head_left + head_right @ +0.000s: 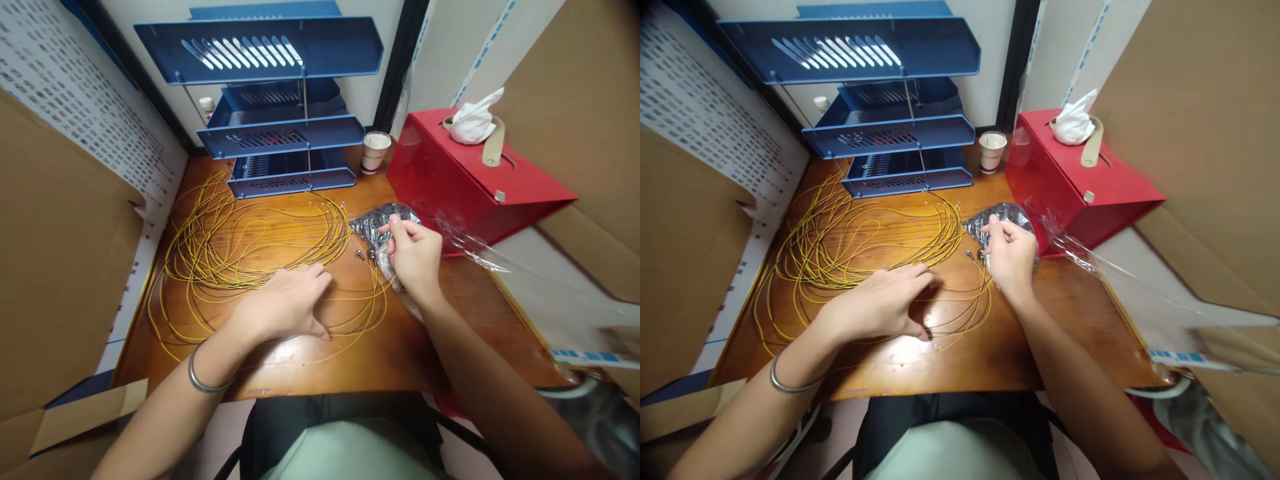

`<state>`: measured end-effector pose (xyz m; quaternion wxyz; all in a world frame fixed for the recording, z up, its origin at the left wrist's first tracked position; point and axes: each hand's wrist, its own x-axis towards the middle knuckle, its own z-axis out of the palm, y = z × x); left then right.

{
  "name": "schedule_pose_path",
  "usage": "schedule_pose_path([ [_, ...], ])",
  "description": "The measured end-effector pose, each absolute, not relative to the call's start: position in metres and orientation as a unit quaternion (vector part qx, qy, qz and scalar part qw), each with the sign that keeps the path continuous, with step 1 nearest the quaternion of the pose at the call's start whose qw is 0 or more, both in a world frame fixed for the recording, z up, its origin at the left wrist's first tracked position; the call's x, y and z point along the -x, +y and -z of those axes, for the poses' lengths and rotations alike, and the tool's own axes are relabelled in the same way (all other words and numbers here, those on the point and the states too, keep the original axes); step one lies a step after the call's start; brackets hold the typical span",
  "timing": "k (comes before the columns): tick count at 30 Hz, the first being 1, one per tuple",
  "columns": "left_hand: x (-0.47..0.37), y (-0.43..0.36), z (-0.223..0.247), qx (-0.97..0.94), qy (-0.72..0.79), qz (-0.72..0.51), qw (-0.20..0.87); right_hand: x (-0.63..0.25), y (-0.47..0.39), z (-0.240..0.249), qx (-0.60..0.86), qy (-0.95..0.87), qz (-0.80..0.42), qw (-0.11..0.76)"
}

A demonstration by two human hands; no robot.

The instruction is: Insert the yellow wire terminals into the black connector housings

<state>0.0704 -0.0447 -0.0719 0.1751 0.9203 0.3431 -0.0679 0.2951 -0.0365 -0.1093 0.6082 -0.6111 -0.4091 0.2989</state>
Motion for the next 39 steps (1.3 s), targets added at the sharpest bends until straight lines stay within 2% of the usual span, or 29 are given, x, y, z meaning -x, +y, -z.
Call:
schedule_pose_path([
  [3, -0.079, -0.05, 0.07, -0.922, 0.338, 0.037, 0.188, -0.29, -0.039, 0.11, 0.552, -0.406, -0.383, 0.62],
  [6, -0.09, -0.047, 0.075, -0.9, 0.377, -0.027, 0.218, -0.278, -0.046, 0.113, 0.52, -0.443, -0.372, 0.629],
  [9, -0.099, -0.039, 0.09, -0.877, 0.346, -0.124, 0.308, -0.264, -0.056, 0.115, 0.497, -0.523, -0.322, 0.613],
  [13, -0.106, -0.034, 0.111, -0.795, 0.295, -0.247, 0.469, -0.255, -0.062, 0.114, 0.443, -0.579, -0.388, 0.564],
  [21, -0.115, -0.043, 0.11, -0.673, 0.315, -0.296, 0.6, -0.258, -0.058, 0.114, 0.426, -0.545, -0.461, 0.557],
  [25, -0.112, -0.04, 0.108, -0.654, 0.321, -0.274, 0.627, -0.261, -0.048, 0.117, 0.431, -0.428, -0.548, 0.575],
  [30, -0.11, -0.037, 0.111, -0.641, 0.325, -0.25, 0.648, -0.273, -0.034, 0.114, 0.446, -0.333, -0.538, 0.633],
  [35, -0.11, -0.034, 0.111, -0.611, 0.364, -0.364, 0.601, -0.272, -0.034, 0.107, 0.449, -0.361, -0.578, 0.578],
  [39, -0.105, -0.032, 0.104, -0.628, 0.373, -0.392, 0.56, -0.262, -0.04, 0.106, 0.443, -0.428, -0.565, 0.548],
])
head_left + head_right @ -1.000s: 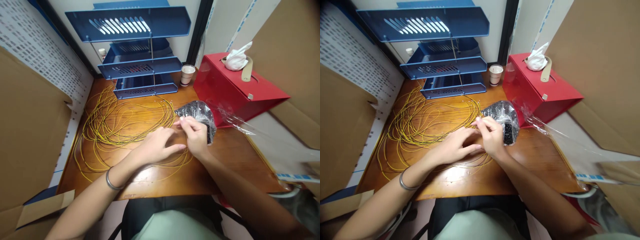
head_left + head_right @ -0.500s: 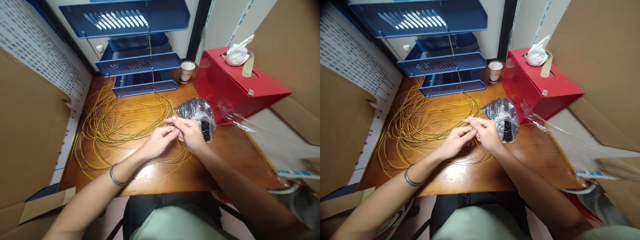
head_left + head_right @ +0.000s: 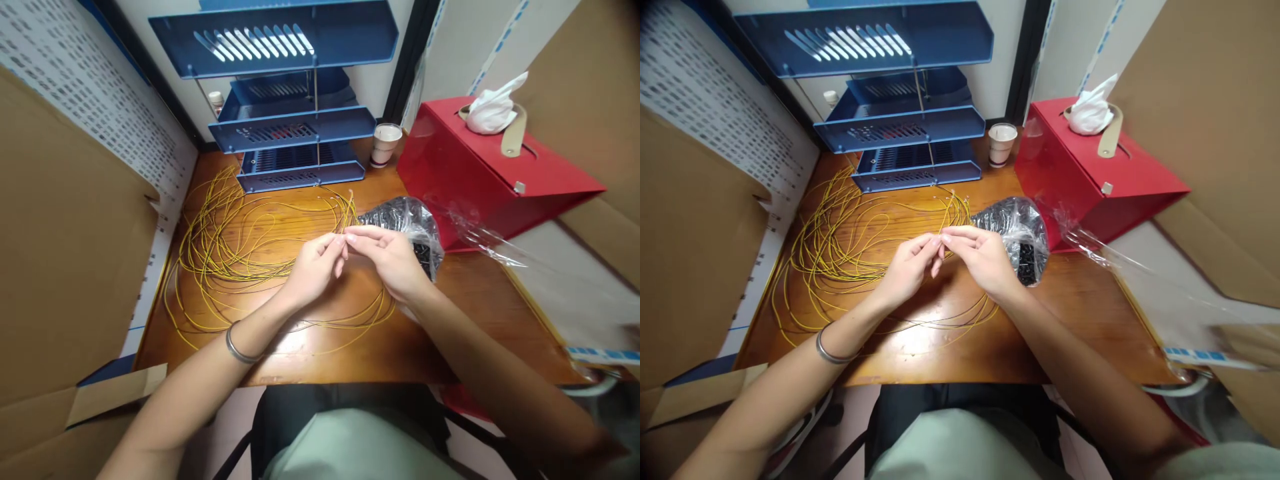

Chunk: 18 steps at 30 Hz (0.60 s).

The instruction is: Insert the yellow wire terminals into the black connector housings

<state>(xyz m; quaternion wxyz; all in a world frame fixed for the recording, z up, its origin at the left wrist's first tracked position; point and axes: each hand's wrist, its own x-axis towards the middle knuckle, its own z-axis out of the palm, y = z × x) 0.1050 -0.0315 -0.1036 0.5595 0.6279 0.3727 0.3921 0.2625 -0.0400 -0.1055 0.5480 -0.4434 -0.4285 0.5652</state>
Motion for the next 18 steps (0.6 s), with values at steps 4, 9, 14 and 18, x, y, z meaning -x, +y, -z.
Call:
schedule_pose_path([
  [4, -0.103, -0.032, 0.102, -0.637, 0.378, -0.371, 0.56, -0.259, -0.043, 0.104, 0.444, -0.44, -0.566, 0.538],
  [9, -0.1, -0.031, 0.106, -0.669, 0.409, -0.323, 0.531, -0.26, -0.033, 0.099, 0.478, -0.443, -0.555, 0.517],
  [14, -0.102, -0.037, 0.105, -0.705, 0.423, -0.259, 0.507, -0.281, 0.013, 0.089, 0.579, -0.52, -0.364, 0.513],
  [18, -0.106, -0.044, 0.107, -0.737, 0.414, -0.209, 0.492, -0.3, 0.06, 0.079, 0.68, -0.595, -0.209, 0.374],
])
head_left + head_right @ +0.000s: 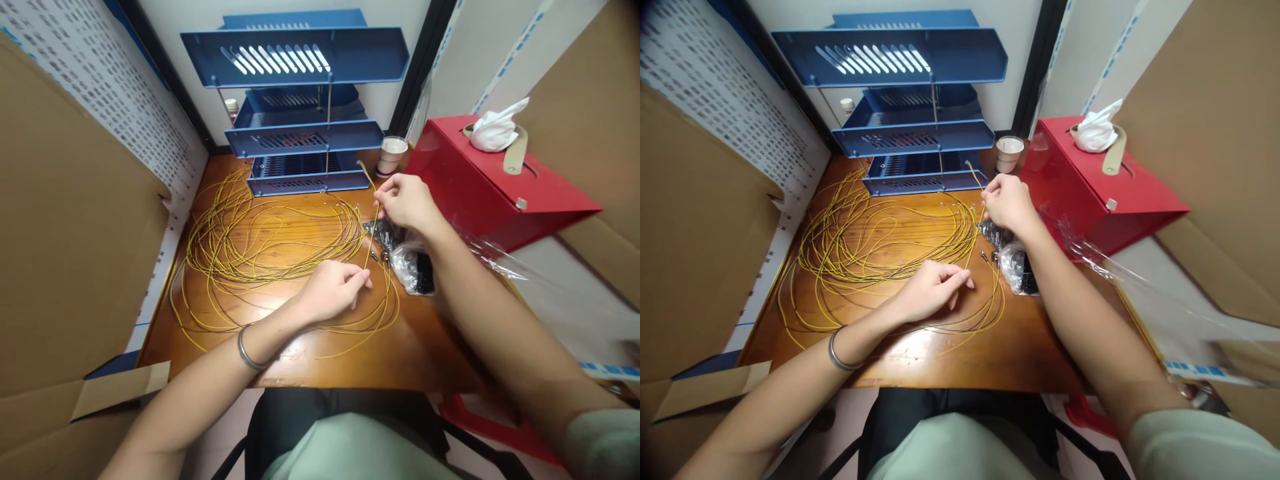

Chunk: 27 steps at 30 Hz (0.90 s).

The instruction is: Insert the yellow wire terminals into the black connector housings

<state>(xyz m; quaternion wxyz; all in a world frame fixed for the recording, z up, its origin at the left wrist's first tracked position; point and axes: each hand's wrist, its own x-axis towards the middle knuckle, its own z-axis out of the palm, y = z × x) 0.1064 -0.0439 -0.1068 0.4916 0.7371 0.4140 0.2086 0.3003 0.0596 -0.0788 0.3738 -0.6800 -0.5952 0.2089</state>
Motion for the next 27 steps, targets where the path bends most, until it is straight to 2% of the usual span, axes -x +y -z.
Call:
schedule_pose_path([
  [2, -0.107, -0.045, 0.108, -0.746, 0.417, -0.191, 0.483, -0.305, 0.08, 0.076, 0.729, -0.613, -0.136, 0.272],
  [4, -0.108, -0.045, 0.109, -0.751, 0.421, -0.178, 0.477, -0.307, 0.097, 0.076, 0.755, -0.615, -0.121, 0.195],
  [8, -0.107, -0.048, 0.109, -0.752, 0.404, -0.14, 0.502, -0.312, 0.123, 0.082, 0.778, -0.606, -0.115, 0.119],
  [15, -0.11, -0.051, 0.109, -0.716, 0.422, -0.152, 0.535, -0.312, 0.125, 0.089, 0.78, -0.609, -0.116, 0.085],
  [21, -0.109, -0.047, 0.111, -0.703, 0.437, -0.19, 0.529, -0.296, 0.068, 0.069, 0.775, -0.624, -0.035, 0.098],
  [24, -0.106, -0.043, 0.112, -0.697, 0.438, -0.207, 0.529, -0.286, 0.018, 0.056, 0.71, -0.7, -0.01, 0.077],
  [27, -0.102, -0.04, 0.111, -0.702, 0.447, -0.226, 0.506, -0.282, -0.027, 0.049, 0.592, -0.801, -0.072, 0.064],
])
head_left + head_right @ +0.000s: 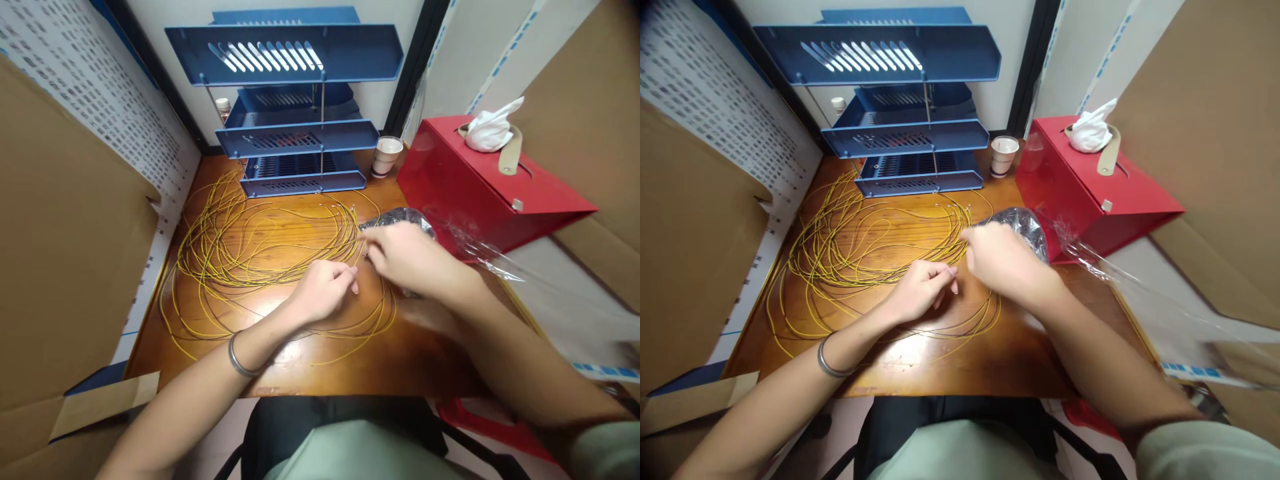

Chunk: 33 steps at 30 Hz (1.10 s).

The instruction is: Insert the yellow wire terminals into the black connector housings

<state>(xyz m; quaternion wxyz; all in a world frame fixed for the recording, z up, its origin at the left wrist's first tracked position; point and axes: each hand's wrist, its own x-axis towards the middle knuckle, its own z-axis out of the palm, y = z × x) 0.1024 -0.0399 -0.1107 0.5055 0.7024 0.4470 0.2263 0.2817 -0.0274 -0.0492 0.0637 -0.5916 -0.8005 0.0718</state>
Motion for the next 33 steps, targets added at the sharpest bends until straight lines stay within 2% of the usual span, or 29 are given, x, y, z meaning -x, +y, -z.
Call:
schedule_pose_path([
  [3, -0.1, -0.038, 0.108, -0.734, 0.449, -0.23, 0.454, -0.279, -0.052, 0.053, 0.516, -0.843, -0.14, 0.057],
  [9, -0.098, -0.037, 0.103, -0.824, 0.445, -0.177, 0.303, -0.28, -0.05, 0.078, 0.521, -0.835, -0.13, 0.118],
  [13, -0.093, -0.035, 0.099, -0.857, 0.434, -0.154, 0.23, -0.29, -0.039, 0.092, 0.561, -0.806, -0.082, 0.17],
  [17, -0.091, -0.034, 0.099, -0.873, 0.431, -0.146, 0.175, -0.294, -0.037, 0.099, 0.611, -0.769, -0.016, 0.186],
  [24, -0.091, -0.034, 0.101, -0.88, 0.433, -0.135, 0.142, -0.287, -0.048, 0.11, 0.439, -0.855, -0.06, 0.267],
  [29, -0.09, -0.036, 0.098, -0.896, 0.411, -0.112, 0.124, -0.3, -0.043, 0.113, 0.506, -0.809, -0.031, 0.298],
  [33, -0.091, -0.035, 0.099, -0.891, 0.428, -0.103, 0.108, -0.307, -0.043, 0.108, 0.517, -0.779, -0.021, 0.354],
])
